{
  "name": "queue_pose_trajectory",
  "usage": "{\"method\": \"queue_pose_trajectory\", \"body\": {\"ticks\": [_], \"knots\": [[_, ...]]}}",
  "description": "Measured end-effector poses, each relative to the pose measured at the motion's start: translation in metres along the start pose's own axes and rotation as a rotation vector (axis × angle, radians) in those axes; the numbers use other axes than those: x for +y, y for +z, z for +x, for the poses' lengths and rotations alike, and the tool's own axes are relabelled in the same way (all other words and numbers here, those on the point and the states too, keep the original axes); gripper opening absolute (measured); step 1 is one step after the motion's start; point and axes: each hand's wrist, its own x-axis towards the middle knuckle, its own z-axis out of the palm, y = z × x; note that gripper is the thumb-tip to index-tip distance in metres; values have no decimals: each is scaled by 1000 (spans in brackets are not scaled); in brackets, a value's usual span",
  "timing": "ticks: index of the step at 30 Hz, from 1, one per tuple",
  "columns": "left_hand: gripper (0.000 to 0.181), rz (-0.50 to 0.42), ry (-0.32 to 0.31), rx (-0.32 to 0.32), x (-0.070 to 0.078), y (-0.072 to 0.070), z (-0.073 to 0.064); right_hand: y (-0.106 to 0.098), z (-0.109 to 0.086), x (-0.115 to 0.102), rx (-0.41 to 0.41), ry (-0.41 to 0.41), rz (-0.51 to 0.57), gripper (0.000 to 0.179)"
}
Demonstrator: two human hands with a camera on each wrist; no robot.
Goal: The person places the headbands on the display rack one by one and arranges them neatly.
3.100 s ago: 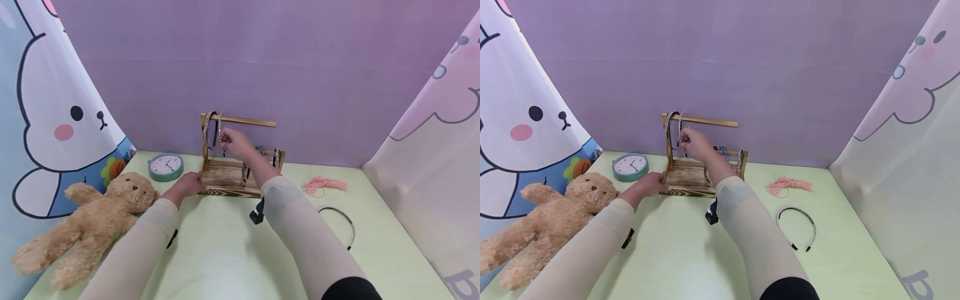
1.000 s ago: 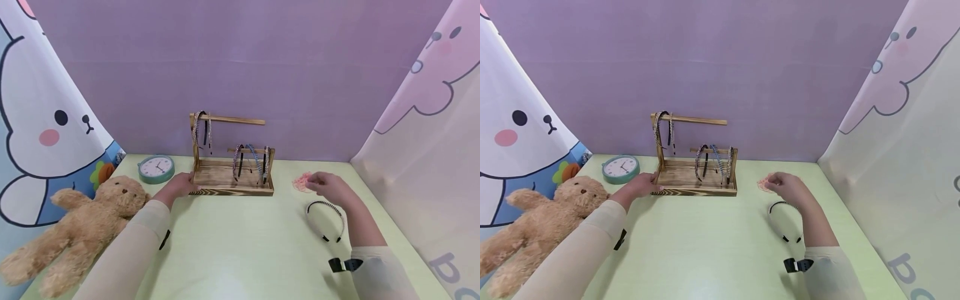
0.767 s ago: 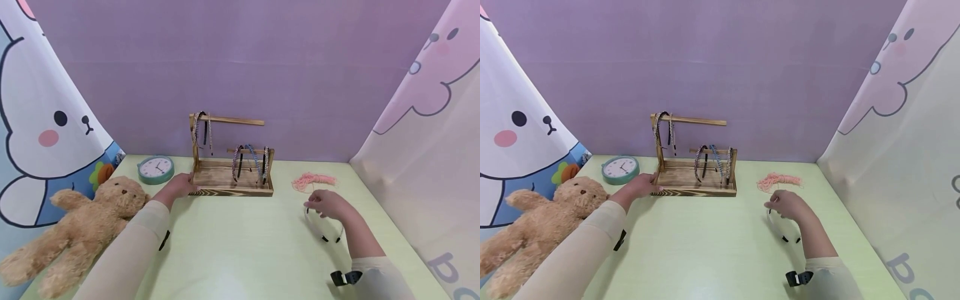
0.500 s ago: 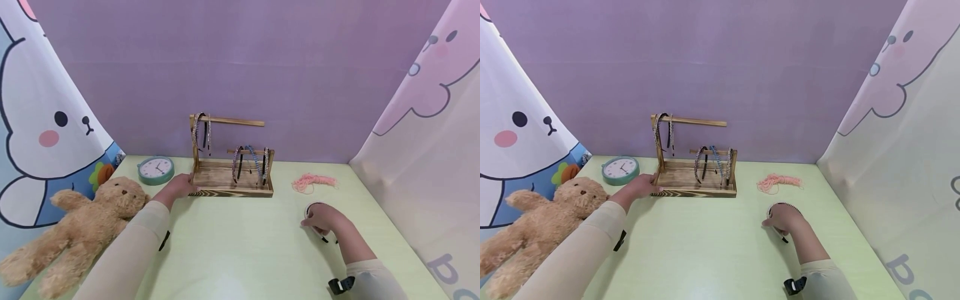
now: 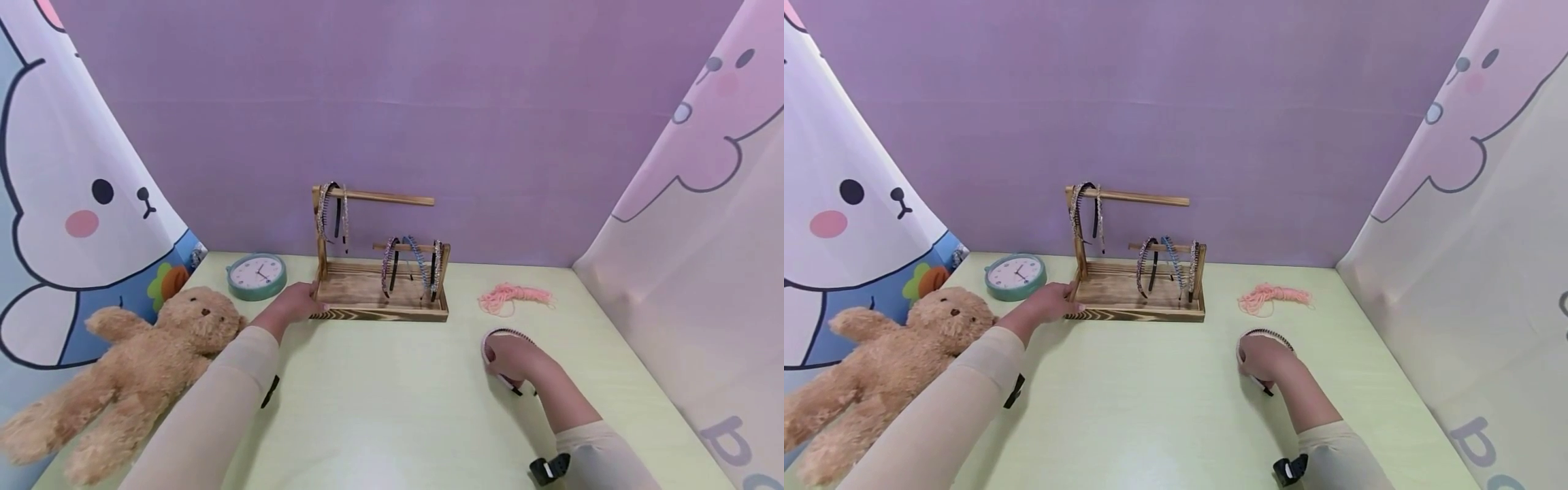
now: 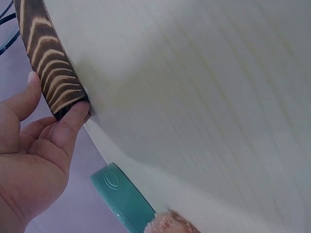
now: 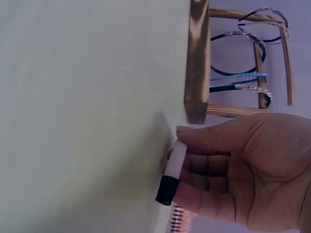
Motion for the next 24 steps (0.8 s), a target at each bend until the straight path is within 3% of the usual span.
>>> {"method": "queue_pose_trajectory", "body": {"ticks": [4,8,18,24], "knots": [[79,-1,1,0,1,0,1,-12,0,-4,140,-89,-19,10],[78,0,6,4,2,-1,-1,-29,-2,-8,218,-108,12,11],[77,15,31,13,1,1,-2,-61,2,-12,383,-131,422,18],[78,25,36,22,0,0,-2,-75,10,-19,518,-154,474,21]]}}
